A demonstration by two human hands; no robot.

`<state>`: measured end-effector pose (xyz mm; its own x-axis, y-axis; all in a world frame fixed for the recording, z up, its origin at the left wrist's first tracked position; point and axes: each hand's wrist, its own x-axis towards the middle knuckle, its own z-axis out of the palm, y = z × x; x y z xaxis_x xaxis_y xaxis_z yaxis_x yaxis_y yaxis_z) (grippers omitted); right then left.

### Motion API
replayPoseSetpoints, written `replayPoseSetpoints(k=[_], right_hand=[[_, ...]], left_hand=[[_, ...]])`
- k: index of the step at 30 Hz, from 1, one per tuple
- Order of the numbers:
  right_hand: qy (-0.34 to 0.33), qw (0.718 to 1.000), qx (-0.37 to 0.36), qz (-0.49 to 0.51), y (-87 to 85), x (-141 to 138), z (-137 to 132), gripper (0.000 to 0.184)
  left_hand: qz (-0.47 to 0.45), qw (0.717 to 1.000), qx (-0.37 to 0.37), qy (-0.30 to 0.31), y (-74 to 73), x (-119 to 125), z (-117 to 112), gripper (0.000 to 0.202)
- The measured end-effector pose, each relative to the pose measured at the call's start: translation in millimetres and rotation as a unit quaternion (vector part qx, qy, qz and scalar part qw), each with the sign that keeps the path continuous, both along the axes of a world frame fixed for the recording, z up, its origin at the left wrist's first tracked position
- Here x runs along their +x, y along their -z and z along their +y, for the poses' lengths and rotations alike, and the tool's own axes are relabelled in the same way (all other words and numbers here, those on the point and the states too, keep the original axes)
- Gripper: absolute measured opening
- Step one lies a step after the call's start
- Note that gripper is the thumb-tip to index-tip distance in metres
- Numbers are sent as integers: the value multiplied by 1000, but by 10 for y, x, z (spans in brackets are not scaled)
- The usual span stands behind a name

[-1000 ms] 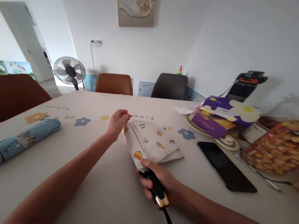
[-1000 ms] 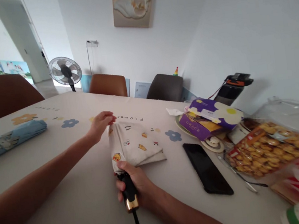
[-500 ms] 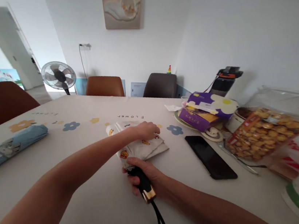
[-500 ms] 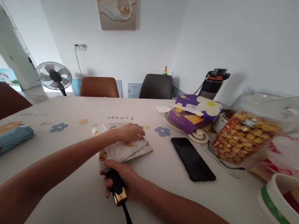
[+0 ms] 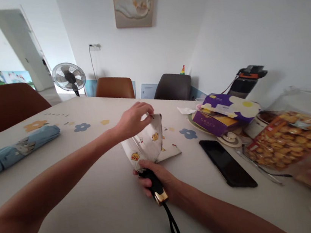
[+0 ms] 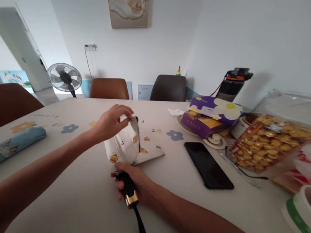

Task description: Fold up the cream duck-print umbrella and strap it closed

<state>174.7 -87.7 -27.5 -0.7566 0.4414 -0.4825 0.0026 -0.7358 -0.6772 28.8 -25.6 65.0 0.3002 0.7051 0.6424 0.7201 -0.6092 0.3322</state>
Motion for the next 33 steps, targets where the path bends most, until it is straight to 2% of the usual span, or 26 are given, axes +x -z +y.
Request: replayPoseSetpoints(k=[3,5,8,10,14,17,19,22,26,33], right_hand=[[2,1000,7,-9,-29,-4,-13,32],[14,1000,18,-14,-65,-8,-36,31],[38,999,31,-8,-103,-7,-70,32],[46,998,46,9,-97,2,-78,37],[16,998,42,42,-39,25,-39,58],[-18,1000,11,19,-9,27,-2,72],[-15,1000,2,3,-3,18,9,71],[-6,1000,-9,-6,4,-5,13,63],[1,1000,-5,-20,5,-29,12,56],[4,999,31,-17,-28,-30,-19,52]], left_hand=[[-37,997,35,-58,-31,-320,-279,10],[-47,994,47,-81,20,-518,-457,9],[-90,989,14,-121,198,-743,-686,9],[-170,976,-41,-132,342,-822,-807,10],[-371,915,-146,-65,545,-823,-955,5],[-425,890,-165,-22,602,-791,-984,9],[-417,892,-176,-11,616,-804,-987,12],[-346,921,-182,-11,610,-878,-1003,15],[-268,956,-123,-2,545,-978,-1077,19],[-212,977,-38,-5,431,-942,-1267,19]])
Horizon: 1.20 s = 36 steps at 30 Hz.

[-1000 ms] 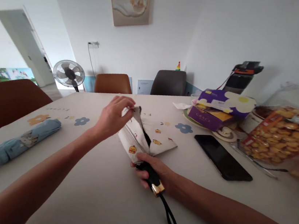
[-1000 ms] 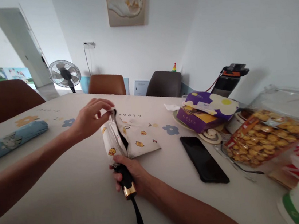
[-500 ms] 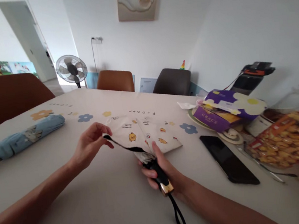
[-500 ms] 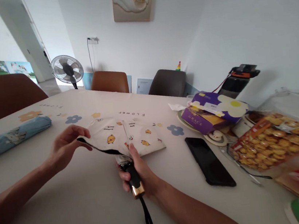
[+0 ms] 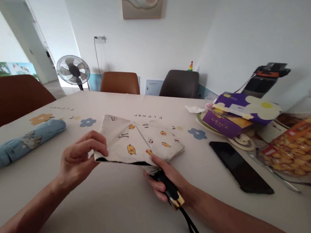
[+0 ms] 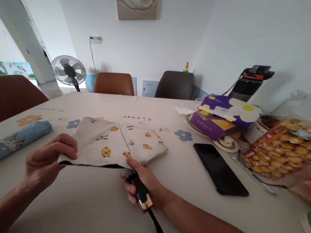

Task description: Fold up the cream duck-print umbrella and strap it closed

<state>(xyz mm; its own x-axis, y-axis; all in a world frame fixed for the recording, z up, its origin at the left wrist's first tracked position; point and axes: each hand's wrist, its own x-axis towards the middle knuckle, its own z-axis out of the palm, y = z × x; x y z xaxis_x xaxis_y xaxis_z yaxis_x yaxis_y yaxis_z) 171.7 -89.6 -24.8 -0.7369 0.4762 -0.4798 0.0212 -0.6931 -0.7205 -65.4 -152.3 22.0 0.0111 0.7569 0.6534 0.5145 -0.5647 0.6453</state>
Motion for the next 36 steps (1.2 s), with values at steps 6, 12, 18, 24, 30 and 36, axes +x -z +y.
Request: replayPoseSetpoints(k=[6,12,18,24,30,36], right_hand=[[36,999,12,5,16,4,-3,46],[46,999,17,4,44,19,13,46],[60,998,36,5,12,17,-31,38],[42,996,78,-9,30,3,-92,37],[41,982,170,-67,4,-14,-195,34],[40,978,184,-86,-52,-21,-219,31]], left_hand=[[63,993,-99,-9,-25,-14,66,19],[213,901,-369,87,98,-73,174,43],[154,941,-287,-92,263,-73,272,32],[-31,966,-198,-165,295,35,611,24],[-120,951,-207,-197,155,63,1003,24],[-130,948,-180,-229,107,61,1011,23]])
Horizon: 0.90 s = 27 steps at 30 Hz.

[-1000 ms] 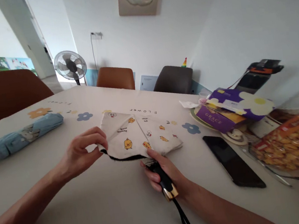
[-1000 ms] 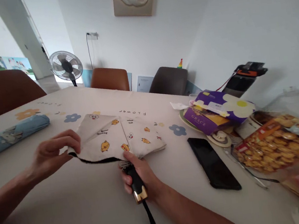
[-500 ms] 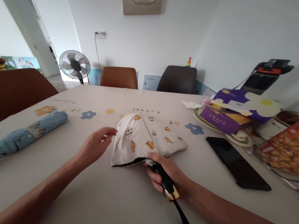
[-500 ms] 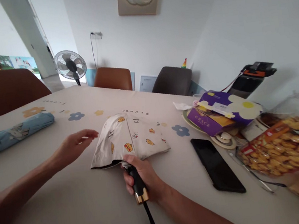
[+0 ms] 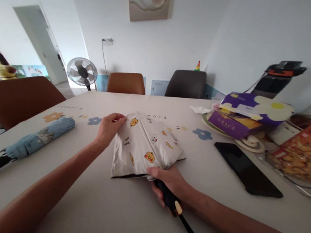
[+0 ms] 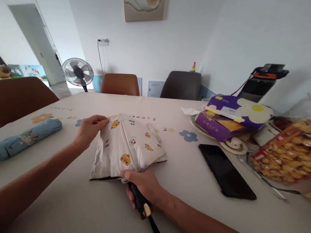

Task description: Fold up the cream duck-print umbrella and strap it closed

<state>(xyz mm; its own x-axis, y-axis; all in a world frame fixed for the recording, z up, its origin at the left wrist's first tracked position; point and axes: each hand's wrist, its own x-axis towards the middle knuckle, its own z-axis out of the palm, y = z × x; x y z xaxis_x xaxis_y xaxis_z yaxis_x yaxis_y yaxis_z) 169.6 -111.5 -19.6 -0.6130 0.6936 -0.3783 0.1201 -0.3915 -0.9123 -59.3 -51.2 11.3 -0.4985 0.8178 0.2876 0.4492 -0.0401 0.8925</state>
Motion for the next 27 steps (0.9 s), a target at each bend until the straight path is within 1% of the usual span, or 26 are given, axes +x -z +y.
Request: replayPoseSetpoints(k=[4,7,10,13,15,18,19,21,23,25,27], right_hand=[[2,1000,9,5,-7,-5,-7,31],[1,1000,4,3,0,-4,-6,30],[1,1000,-8,8,19,2,6,31],[-1,999,-14,35,39,7,19,33],[-9,999,-15,50,44,9,25,36],[-13,998,-26,52,37,9,33,40],[-12,998,-32,46,33,7,35,42],[-8,999,-38,34,26,1,36,42],[-4,999,-36,26,24,-7,32,38],[7,999,-29,21,24,-18,20,35],[18,1000,-17,14,27,-28,5,33]], left_hand=[[96,994,29,-38,-2,-16,-30,17],[165,983,68,-43,-36,-1,-42,14],[180,977,107,-37,-111,36,-88,13],[192,974,103,-53,-152,30,-156,12],[254,961,84,-65,-112,-21,-185,11],[342,937,49,-53,59,-127,-172,11],[347,936,29,-42,131,-157,-155,11],[328,944,-17,-18,265,-196,-111,13],[307,950,-53,1,347,-204,-80,12],[301,952,-57,-7,347,-176,-90,11],[307,951,-8,-40,265,-100,-158,18]])
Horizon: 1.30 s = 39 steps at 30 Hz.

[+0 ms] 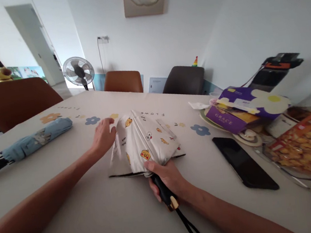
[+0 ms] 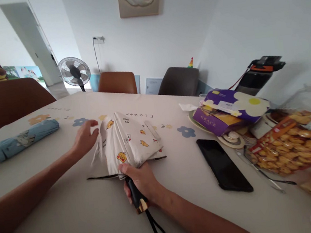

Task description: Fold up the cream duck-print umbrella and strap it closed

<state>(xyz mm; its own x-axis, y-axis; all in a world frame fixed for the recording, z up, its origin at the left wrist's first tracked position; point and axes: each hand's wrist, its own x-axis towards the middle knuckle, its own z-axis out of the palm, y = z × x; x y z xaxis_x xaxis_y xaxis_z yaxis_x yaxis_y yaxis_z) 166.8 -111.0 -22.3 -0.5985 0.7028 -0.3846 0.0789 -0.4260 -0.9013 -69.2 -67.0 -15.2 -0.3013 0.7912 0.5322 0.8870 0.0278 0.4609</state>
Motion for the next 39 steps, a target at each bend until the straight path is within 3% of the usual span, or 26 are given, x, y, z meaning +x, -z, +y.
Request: replayPoseSetpoints(k=[3,5,9,12,16,18,24,26,29,34,39], right_hand=[[4,1000,13,-26,2,-13,-25,31],[5,998,21,-51,-2,-20,-41,30],[21,996,49,-78,-18,-28,-70,27],[10,996,58,-72,-12,-28,-85,26],[0,995,63,-75,12,-25,-94,26],[4,995,67,-72,13,-20,-95,26],[-5,997,44,-56,-16,11,-83,28],[-14,998,22,-55,-17,16,-78,27],[-18,999,12,-40,-18,7,-68,29],[-23,1000,7,3,-70,-24,-35,44],[-59,998,-22,28,-107,1,-6,49]], left_hand=[[-21,996,83,33,-175,222,-188,18],[-92,992,10,85,-245,409,-318,16],[-264,956,-113,54,-221,680,-453,52],[-414,896,-152,55,-183,762,-475,66],[-580,773,-152,206,-226,876,-466,50],[-630,724,-139,246,-254,940,-425,45],[-741,611,-156,231,-228,996,-204,46],[-760,585,-161,235,-203,995,-166,47],[-772,577,-153,219,-180,998,-162,47],[-771,606,-87,178,-194,969,-203,45],[-766,607,-93,192,-189,953,-249,48]])
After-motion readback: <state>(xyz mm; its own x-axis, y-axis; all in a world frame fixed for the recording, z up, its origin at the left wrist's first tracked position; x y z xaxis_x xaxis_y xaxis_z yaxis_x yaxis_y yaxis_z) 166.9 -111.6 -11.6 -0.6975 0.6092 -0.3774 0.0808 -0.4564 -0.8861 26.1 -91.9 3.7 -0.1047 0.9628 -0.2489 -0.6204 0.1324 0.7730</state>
